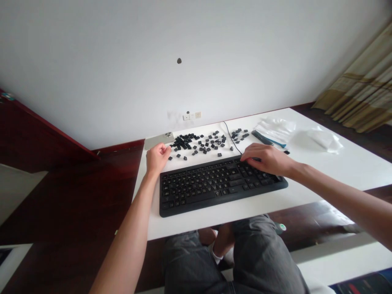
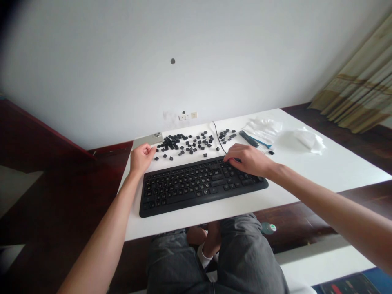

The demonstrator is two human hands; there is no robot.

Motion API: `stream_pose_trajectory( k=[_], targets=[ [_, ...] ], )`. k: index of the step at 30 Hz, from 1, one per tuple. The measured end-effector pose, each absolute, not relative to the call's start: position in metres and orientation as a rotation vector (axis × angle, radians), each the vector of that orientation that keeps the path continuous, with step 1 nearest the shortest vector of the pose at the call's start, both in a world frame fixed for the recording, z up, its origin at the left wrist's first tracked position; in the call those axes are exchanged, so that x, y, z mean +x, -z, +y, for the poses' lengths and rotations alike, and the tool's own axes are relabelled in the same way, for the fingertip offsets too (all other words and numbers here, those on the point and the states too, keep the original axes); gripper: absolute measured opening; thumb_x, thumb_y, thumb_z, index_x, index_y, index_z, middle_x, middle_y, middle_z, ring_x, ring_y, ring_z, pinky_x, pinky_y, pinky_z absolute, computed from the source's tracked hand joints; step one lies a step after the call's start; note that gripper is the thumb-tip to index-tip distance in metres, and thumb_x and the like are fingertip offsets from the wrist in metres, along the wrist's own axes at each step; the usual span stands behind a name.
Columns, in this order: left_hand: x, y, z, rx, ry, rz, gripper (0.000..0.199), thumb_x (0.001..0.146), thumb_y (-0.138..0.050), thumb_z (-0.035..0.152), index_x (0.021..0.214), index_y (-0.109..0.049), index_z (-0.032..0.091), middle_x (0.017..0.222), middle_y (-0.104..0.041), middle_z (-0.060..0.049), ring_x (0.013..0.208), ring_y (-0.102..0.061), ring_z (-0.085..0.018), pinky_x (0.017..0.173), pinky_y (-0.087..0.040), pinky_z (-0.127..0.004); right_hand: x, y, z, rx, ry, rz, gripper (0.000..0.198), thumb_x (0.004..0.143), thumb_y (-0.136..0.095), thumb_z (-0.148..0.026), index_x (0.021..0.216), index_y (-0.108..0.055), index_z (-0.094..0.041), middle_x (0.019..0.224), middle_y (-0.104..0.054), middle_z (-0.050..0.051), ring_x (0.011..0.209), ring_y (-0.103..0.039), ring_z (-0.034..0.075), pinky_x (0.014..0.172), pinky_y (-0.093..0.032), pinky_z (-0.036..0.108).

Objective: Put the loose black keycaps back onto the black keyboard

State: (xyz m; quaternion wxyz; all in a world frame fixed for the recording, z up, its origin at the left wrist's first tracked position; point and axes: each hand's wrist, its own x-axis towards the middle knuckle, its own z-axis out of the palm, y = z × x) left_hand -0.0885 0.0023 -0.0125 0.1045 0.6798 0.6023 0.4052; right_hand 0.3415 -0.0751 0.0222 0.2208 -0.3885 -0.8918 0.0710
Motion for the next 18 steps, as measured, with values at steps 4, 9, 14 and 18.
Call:
stream_pose_trajectory(
  k=[4,9,14,18],
  targets=[
    [-0.090,0.015,0.005,1.992,-1.200,1.791,0.037,0.088,-0.064,0.041,0.063,-0.046,0.021,0.055,-0.049,0.005,0.055,-0.042,-0.011,0.059,-0.031,-0.025,0.309,-0.026,-0.050,-1.056,-0.171,-2.461,0.029,0.096,-0.054,-0.018,0.105,-0.081,-0.023,0.102,-0.080,0.009,0.101,-0.073,0.026,0.090,-0.058,0.042],
    [-0.091,0.015,0.006,1.978,-1.203,1.805,0.037,0.087,-0.064,0.040,0.062,-0.045,0.021,0.055,-0.049,0.005,0.056,-0.042,-0.011,0.059,-0.031,-0.025,0.293,-0.023,-0.001,-1.123,-0.129,-2.404,0.027,0.095,-0.058,-0.024,0.105,-0.083,-0.023,0.106,-0.081,0.008,0.100,-0.074,0.026,0.092,-0.057,0.041],
    [-0.089,0.013,0.004,1.993,-1.173,1.806,0.039,0.089,-0.063,0.041,0.063,-0.043,0.020,0.053,-0.046,0.006,0.055,-0.039,-0.010,0.060,-0.030,-0.025,0.327,-0.017,0.056,-1.305,-0.089,-2.298,0.026,0.090,-0.061,-0.026,0.100,-0.085,-0.025,0.101,-0.083,0.004,0.088,-0.076,0.024,0.084,-0.059,0.038],
    [-0.088,0.014,0.004,2.015,-1.146,1.778,0.039,0.090,-0.063,0.041,0.063,-0.043,0.020,0.053,-0.046,0.006,0.055,-0.039,-0.010,0.060,-0.030,-0.024,0.351,-0.010,0.068,-1.315,-0.024,-2.242,0.029,0.093,-0.058,-0.032,0.103,-0.084,-0.024,0.105,-0.083,0.006,0.090,-0.077,0.026,0.084,-0.059,0.040]
  ],
)
